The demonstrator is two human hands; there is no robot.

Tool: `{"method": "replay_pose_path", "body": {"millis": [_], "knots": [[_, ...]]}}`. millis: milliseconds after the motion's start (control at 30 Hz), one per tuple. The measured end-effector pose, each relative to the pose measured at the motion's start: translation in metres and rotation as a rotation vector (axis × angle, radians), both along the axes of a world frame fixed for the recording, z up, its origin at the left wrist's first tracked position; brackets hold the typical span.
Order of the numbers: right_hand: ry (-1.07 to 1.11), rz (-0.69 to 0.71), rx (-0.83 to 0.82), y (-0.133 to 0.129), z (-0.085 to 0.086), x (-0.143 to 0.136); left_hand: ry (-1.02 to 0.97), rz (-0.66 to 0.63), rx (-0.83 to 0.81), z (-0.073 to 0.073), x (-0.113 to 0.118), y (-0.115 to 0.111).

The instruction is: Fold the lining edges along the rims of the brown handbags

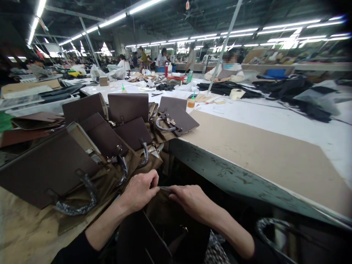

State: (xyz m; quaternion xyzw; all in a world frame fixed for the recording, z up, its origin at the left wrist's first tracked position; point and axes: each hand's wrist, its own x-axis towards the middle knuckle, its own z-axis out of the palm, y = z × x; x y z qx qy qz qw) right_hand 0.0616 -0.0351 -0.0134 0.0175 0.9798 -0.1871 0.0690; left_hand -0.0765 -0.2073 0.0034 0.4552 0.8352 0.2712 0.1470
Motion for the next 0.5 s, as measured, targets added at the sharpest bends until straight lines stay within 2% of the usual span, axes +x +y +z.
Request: {"method": "replay_pose_path", "body": {"millis": [133,233,400,500], "knots": [[0.057,0.006,-0.081,-0.017,-0.010,-0.023,-0.061,0.012,0.008,0.001,-0.001,-0.006],[0.044,0.026,-0.112,-0.014,-0.012,-0.027,-0.097,0.027,0.001,0.003,-0.002,-0.013],[-0.062,-0.023,-0.074,0.018,-0.006,-0.004,-0.099,0.016,-0.018,0.005,-0.004,-0.014],[-0.123,-0.059,-0.132,0.043,-0.005,0.021,-0.081,-0.018,-0.022,0.004,-0.004,-0.009]]}}
